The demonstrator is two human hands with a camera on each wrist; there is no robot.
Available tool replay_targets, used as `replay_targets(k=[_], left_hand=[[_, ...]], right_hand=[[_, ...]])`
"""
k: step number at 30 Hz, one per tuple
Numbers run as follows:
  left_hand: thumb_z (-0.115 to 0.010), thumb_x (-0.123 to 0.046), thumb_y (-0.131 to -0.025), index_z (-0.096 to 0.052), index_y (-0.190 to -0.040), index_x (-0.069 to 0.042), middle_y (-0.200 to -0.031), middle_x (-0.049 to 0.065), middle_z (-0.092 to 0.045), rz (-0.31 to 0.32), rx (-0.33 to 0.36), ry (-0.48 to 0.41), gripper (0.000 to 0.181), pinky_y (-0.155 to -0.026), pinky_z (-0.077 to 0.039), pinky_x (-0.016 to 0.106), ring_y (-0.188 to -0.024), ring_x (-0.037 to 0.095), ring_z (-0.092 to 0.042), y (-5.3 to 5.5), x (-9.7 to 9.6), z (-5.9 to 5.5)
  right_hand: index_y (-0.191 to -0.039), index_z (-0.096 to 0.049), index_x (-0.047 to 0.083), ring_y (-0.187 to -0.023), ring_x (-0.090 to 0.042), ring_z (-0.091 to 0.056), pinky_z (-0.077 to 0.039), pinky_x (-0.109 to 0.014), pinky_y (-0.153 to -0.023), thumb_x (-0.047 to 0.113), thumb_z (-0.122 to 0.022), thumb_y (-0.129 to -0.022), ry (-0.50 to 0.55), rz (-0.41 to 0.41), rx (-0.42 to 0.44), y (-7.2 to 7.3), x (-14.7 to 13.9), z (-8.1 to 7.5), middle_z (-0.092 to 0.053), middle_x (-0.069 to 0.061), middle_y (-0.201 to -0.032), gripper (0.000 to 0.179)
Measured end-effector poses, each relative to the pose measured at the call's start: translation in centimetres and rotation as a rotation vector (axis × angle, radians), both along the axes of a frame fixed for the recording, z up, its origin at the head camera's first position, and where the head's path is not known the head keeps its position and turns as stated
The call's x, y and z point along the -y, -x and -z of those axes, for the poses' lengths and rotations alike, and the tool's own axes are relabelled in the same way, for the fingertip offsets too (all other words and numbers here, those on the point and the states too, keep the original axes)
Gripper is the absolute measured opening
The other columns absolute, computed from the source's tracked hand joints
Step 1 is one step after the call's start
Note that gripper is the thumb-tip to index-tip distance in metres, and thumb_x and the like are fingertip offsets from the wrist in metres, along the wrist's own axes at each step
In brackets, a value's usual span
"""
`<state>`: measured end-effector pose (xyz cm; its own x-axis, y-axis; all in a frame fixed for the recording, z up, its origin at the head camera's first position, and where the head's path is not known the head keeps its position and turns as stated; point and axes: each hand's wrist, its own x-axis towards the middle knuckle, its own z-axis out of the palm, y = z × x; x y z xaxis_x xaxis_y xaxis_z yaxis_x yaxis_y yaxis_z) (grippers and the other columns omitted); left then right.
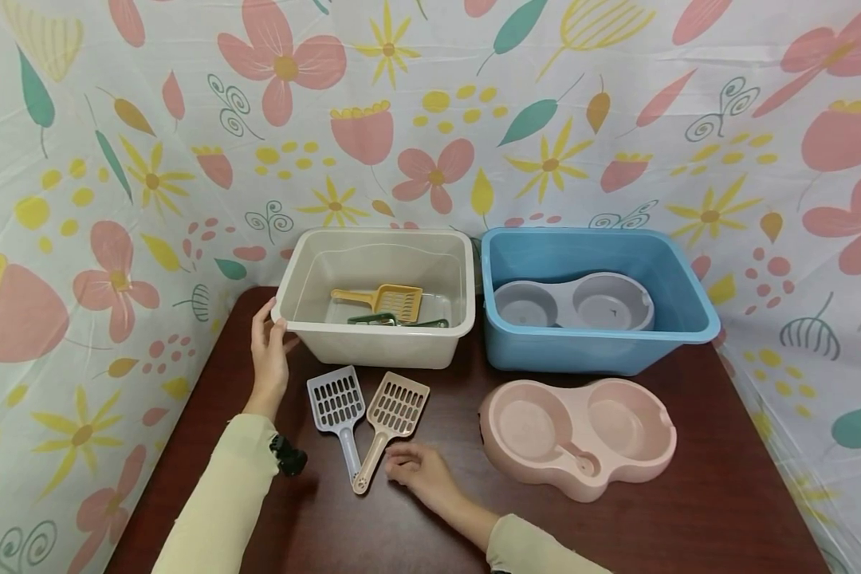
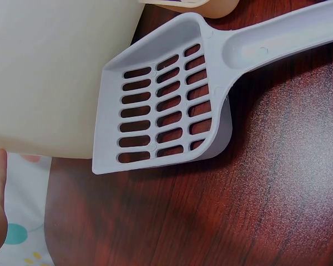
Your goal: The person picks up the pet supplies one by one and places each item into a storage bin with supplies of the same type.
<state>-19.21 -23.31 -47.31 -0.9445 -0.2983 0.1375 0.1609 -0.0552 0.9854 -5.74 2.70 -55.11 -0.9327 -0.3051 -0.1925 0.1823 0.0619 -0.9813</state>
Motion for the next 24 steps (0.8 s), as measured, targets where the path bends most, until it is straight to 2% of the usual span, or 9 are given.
replay_targets(k=[3,8,12,15,20,24], left_hand=[[-0.040,-0.012,-0.105,-0.037,-0.151,-0.010,-0.132,0.019,-0.046,-0.006,0.007,0.000,0.047,-0.103,-0.034,0.063,-0.101,0.013,-0.054,0.0,0.0,0.1],[-0.041,-0.015,-0.105,-0.038,-0.151,-0.016,-0.130,0.011,-0.049,-0.027,0.012,0.006,0.046,-0.102,-0.037,0.061,-0.103,0.012,-0.054,0.9,0.5,1.7],[-0.040,-0.014,-0.105,-0.037,-0.151,-0.013,-0.130,0.015,-0.047,-0.018,0.010,0.019,0.046,-0.102,-0.037,0.061,-0.102,0.012,-0.054,0.3,0.1,0.7],[-0.039,-0.011,-0.105,-0.036,-0.151,-0.010,-0.130,0.016,-0.047,-0.014,0.016,0.005,0.047,-0.103,-0.036,0.061,-0.102,0.013,-0.054,0.2,0.0,0.2],[-0.040,-0.012,-0.105,-0.038,-0.151,-0.015,-0.126,0.007,-0.049,-0.035,0.012,-0.021,0.046,-0.102,-0.037,0.058,-0.104,0.014,-0.055,1.2,0.6,2.0],[-0.041,-0.015,-0.105,-0.039,-0.151,-0.017,-0.125,0.007,-0.049,-0.047,0.002,-0.011,0.046,-0.101,-0.038,0.058,-0.107,0.015,-0.055,1.2,0.6,2.2]], right_hand=[[-0.114,-0.062,-0.017,-0.077,-0.011,-0.064,-0.052,-0.021,-0.066,-0.001,-0.069,-0.086,0.040,-0.002,0.049,-0.3,0.4,0.2,-0.070,-0.018,-0.096,0.033],[-0.118,-0.058,-0.019,-0.082,-0.025,-0.070,-0.057,-0.030,-0.069,0.000,-0.068,-0.088,0.074,-0.012,0.079,-0.5,0.8,0.5,-0.070,-0.023,-0.098,0.037],[-0.123,-0.054,-0.020,-0.087,-0.037,-0.070,-0.058,-0.039,-0.074,0.002,-0.067,-0.091,0.090,-0.010,0.095,-0.5,1.0,0.8,-0.070,-0.024,-0.097,0.041],[-0.126,-0.051,-0.020,-0.088,-0.038,-0.069,-0.058,-0.040,-0.075,0.002,-0.066,-0.092,0.103,-0.004,0.108,-0.4,1.2,0.8,-0.069,-0.026,-0.097,0.043],[-0.127,-0.047,-0.022,-0.090,-0.040,-0.069,-0.058,-0.040,-0.077,0.002,-0.063,-0.093,0.127,0.006,0.144,-0.2,1.6,0.9,-0.068,-0.031,-0.101,0.045],[-0.130,-0.044,-0.023,-0.093,-0.039,-0.070,-0.057,-0.042,-0.079,0.003,-0.062,-0.094,0.150,0.032,0.204,0.0,1.9,0.8,-0.066,-0.032,-0.108,0.048]])
